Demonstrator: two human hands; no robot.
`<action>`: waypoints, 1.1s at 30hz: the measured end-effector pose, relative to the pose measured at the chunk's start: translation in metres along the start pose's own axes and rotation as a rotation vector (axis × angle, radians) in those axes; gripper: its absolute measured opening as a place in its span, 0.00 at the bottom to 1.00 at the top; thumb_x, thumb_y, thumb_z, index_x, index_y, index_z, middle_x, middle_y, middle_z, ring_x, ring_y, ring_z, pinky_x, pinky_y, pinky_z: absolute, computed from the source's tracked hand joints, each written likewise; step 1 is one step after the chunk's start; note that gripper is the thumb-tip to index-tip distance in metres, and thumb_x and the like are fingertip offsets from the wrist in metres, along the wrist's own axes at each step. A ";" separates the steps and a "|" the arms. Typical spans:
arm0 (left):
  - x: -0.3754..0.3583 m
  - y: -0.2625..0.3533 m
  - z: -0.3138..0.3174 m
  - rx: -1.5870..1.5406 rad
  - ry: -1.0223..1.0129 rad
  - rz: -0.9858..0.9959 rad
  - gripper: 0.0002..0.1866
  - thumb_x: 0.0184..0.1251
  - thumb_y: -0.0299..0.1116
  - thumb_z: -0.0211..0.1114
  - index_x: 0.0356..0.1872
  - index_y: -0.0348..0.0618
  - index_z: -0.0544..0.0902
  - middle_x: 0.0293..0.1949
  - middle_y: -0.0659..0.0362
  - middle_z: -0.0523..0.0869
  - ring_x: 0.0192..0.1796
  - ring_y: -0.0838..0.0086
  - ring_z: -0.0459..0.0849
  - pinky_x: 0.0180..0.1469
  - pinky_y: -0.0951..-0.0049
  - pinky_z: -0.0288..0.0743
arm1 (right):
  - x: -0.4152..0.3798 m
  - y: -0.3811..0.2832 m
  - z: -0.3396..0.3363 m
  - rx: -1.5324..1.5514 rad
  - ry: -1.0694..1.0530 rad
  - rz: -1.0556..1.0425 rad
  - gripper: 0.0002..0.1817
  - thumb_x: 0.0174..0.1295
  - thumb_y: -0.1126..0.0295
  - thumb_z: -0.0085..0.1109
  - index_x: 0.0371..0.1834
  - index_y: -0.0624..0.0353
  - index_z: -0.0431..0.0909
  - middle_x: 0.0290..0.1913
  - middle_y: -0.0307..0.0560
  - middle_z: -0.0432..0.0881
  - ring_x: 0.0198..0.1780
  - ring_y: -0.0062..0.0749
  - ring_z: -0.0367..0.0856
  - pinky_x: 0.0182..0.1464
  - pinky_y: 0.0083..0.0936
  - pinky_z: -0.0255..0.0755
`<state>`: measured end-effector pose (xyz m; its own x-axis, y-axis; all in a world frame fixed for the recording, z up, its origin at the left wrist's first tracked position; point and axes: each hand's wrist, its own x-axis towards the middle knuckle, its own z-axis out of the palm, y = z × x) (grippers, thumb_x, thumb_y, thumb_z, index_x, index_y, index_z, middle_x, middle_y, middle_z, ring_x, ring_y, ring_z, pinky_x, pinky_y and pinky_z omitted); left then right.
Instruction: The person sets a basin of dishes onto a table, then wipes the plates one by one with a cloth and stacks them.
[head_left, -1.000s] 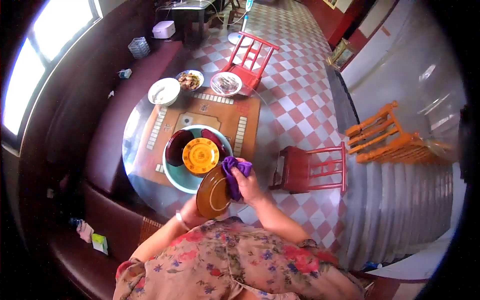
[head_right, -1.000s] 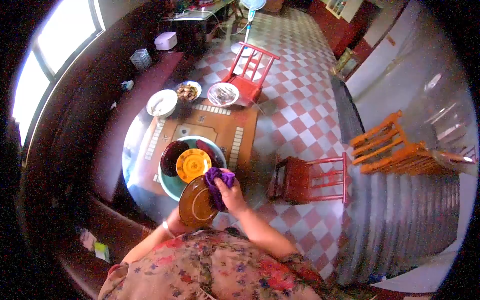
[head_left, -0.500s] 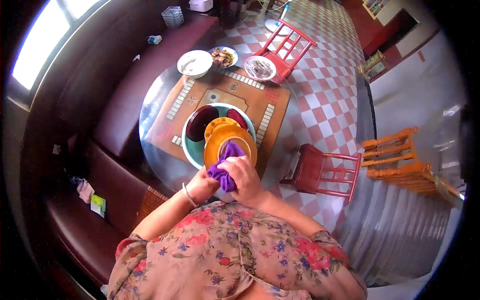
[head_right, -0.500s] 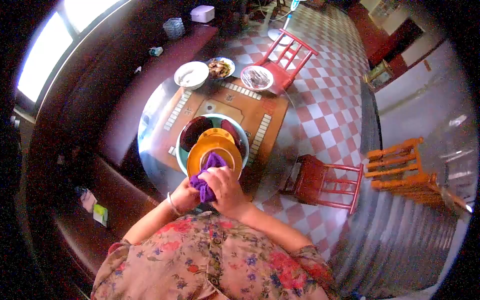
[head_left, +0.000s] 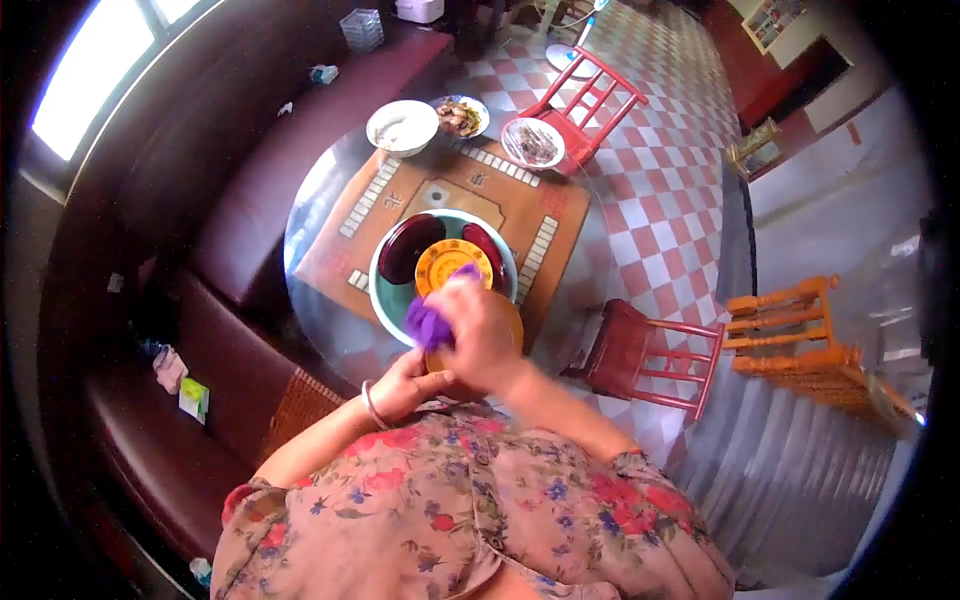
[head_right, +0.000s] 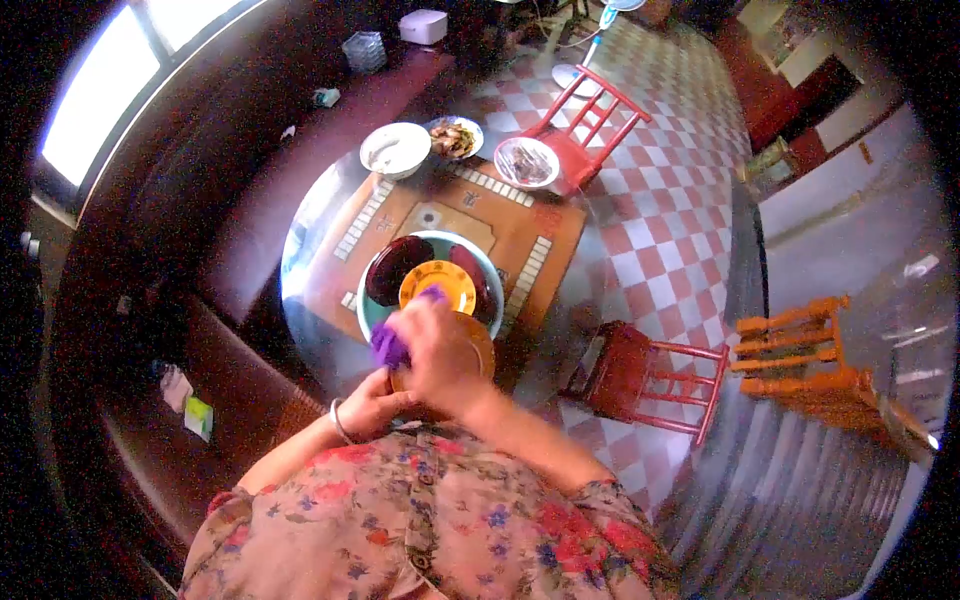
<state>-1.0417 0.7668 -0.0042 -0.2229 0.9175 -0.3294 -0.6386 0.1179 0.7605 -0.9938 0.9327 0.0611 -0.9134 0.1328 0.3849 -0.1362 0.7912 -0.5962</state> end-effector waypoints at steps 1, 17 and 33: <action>-0.005 0.008 0.007 -0.083 0.009 0.028 0.27 0.67 0.26 0.61 0.66 0.42 0.64 0.58 0.58 0.76 0.60 0.69 0.75 0.63 0.65 0.69 | 0.008 0.018 0.000 0.090 0.088 0.073 0.15 0.50 0.71 0.62 0.43 0.59 0.78 0.46 0.53 0.76 0.49 0.50 0.75 0.55 0.40 0.69; -0.007 -0.010 -0.024 -0.364 0.193 0.116 0.29 0.68 0.30 0.61 0.68 0.47 0.61 0.62 0.58 0.73 0.63 0.66 0.74 0.65 0.59 0.68 | -0.055 0.107 0.058 0.203 0.182 0.427 0.13 0.56 0.81 0.53 0.44 0.57 0.76 0.42 0.48 0.77 0.48 0.38 0.77 0.54 0.34 0.71; -0.035 0.063 -0.120 0.652 0.283 0.412 0.34 0.61 0.28 0.63 0.70 0.56 0.63 0.63 0.56 0.76 0.73 0.61 0.60 0.70 0.54 0.59 | -0.019 0.051 0.102 1.370 -0.054 1.032 0.16 0.65 0.72 0.55 0.55 0.64 0.74 0.50 0.41 0.81 0.50 0.26 0.79 0.55 0.25 0.72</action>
<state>-1.1621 0.6966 -0.0118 -0.5789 0.8153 -0.0147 0.0724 0.0693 0.9950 -1.0227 0.9094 -0.0482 -0.8340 0.1793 -0.5218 0.2946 -0.6549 -0.6959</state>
